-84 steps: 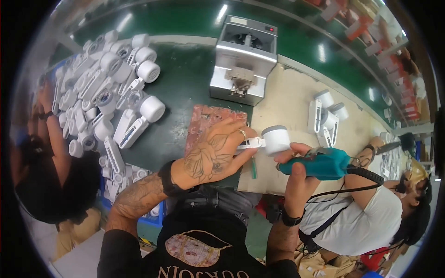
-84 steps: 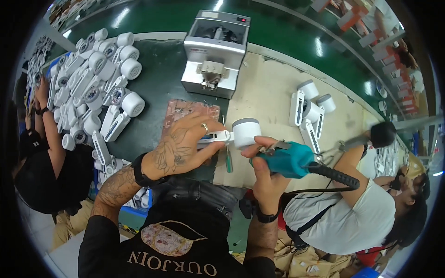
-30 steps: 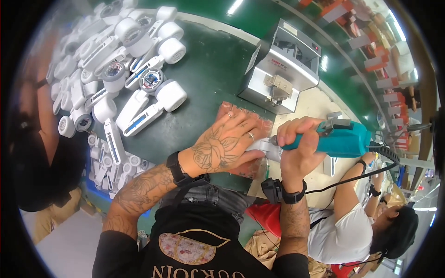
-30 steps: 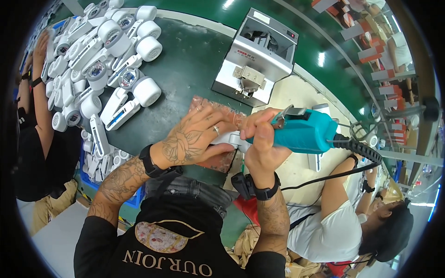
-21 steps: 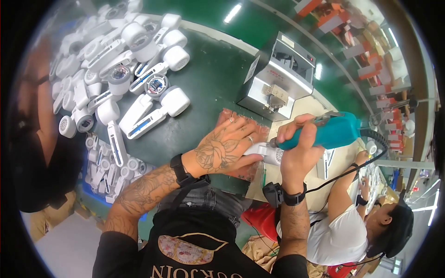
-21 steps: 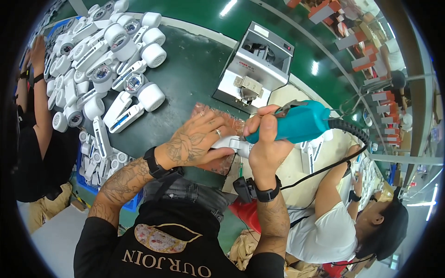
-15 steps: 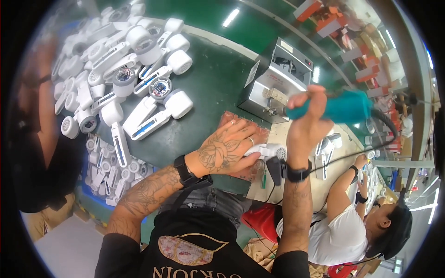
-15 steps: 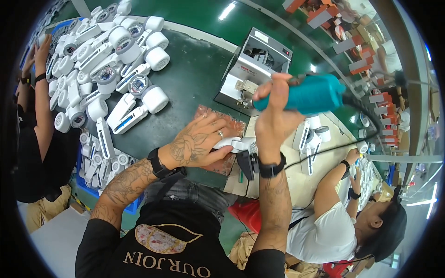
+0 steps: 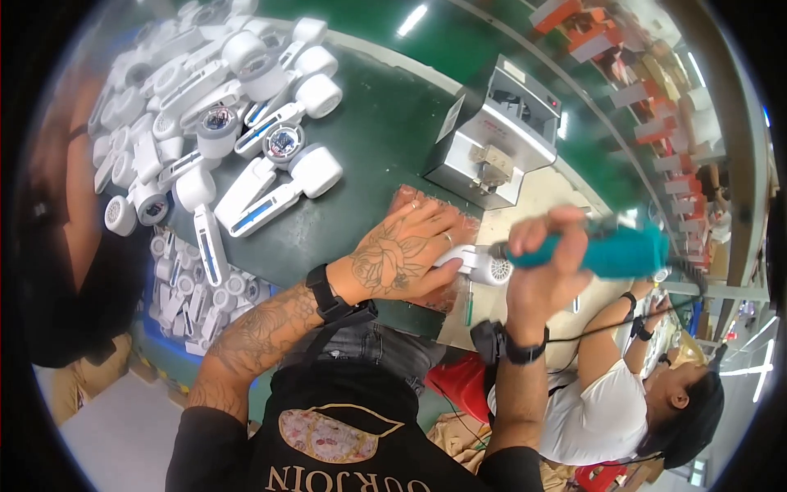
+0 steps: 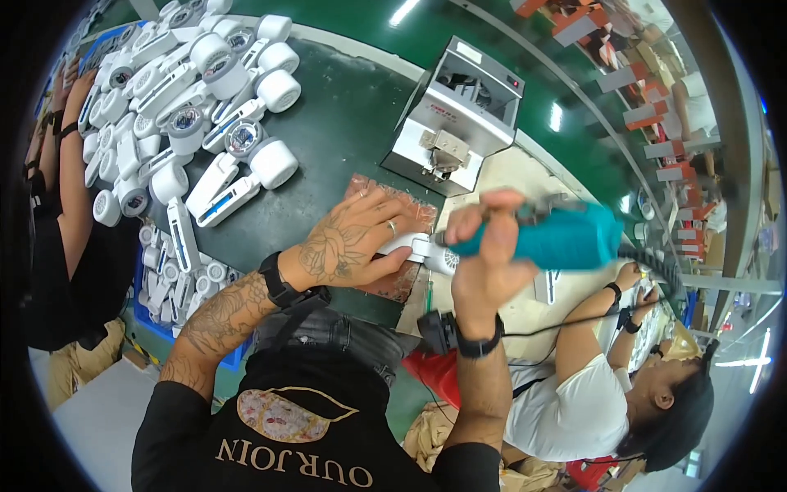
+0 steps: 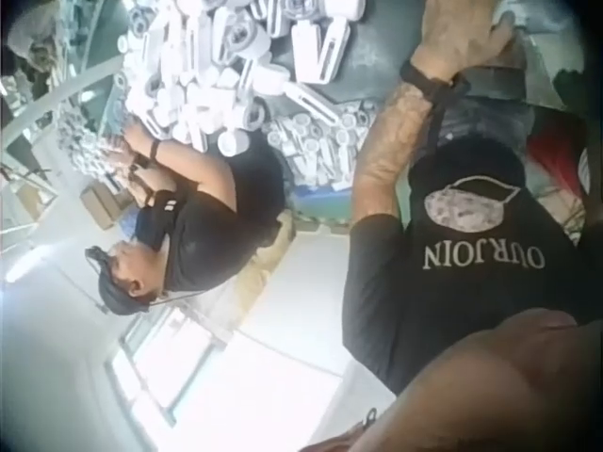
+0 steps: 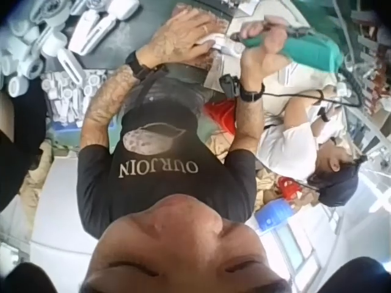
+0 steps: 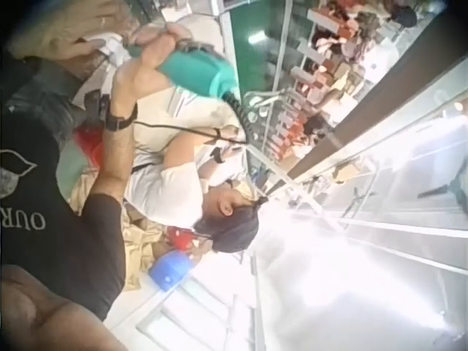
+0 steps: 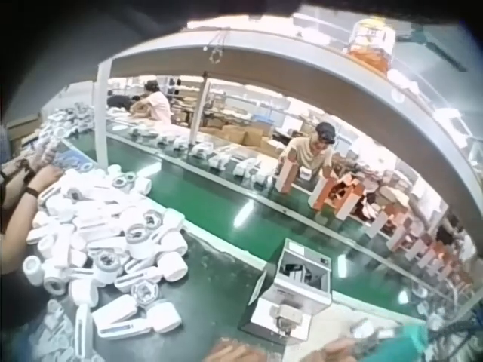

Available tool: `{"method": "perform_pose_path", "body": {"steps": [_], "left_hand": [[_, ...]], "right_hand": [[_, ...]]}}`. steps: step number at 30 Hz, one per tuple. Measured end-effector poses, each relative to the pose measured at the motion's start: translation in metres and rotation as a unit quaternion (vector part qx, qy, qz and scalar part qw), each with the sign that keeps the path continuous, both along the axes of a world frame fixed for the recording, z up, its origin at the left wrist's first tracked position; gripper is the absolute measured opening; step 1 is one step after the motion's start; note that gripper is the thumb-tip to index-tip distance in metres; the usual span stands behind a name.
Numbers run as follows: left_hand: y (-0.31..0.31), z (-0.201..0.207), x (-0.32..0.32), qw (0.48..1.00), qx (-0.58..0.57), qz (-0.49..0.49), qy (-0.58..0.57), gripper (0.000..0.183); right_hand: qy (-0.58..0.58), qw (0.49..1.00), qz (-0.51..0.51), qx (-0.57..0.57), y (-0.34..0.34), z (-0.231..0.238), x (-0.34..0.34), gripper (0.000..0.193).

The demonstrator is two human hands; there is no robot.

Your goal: The person picks up a white fan component, aligns it with a handle on a red block, and drives a screw into the joint using a power screwdriver. After assembling the fan, they set it aside and reach for another component to repeat the process.

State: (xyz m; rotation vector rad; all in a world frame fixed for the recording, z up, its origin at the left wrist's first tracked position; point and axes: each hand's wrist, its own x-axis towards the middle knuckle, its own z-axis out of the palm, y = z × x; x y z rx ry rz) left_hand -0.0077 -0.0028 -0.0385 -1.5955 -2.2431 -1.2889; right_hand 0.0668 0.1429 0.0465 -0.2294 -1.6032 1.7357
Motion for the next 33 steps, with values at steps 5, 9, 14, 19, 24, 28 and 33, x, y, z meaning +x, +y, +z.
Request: {"method": "perform_pose_path", "body": {"steps": [5, 9, 14, 19, 24, 28, 33], "left_hand": [[-0.001, 0.005, -0.002, 0.999, -0.003, -0.018, -0.029, 0.034], [-0.005, 0.01, -0.003, 0.996, -0.066, -0.034, -0.041, 0.036], [0.005, 0.013, -0.001, 0.998, -0.025, -0.053, -0.025, 0.037], [-0.005, 0.022, -0.001, 0.998, -0.052, -0.036, -0.016, 0.037], [0.005, 0.026, 0.003, 0.996, -0.049, -0.066, -0.021, 0.038], [0.008, 0.027, 0.009, 0.995, -0.056, -0.085, 0.017, 0.041], [-0.023, 0.043, 0.032, 0.989, -0.109, -0.042, 0.09, 0.045]], "right_hand": [[-0.007, 0.999, 0.025, 0.045, -0.007, -0.005, 0.018, 0.053], [-0.007, 0.999, 0.035, 0.027, -0.005, -0.013, 0.021, 0.052], [0.015, 0.999, 0.032, 0.028, -0.004, -0.03, 0.028, 0.041], [0.035, 0.997, 0.074, 0.015, -0.01, -0.038, 0.027, 0.026], [-0.001, 0.999, 0.048, -0.025, -0.005, -0.041, 0.038, 0.024], [-0.031, 0.998, 0.017, -0.06, -0.003, -0.025, 0.055, 0.026], [0.089, 0.992, 0.011, -0.094, -0.026, -0.003, 0.088, 0.055]]}}
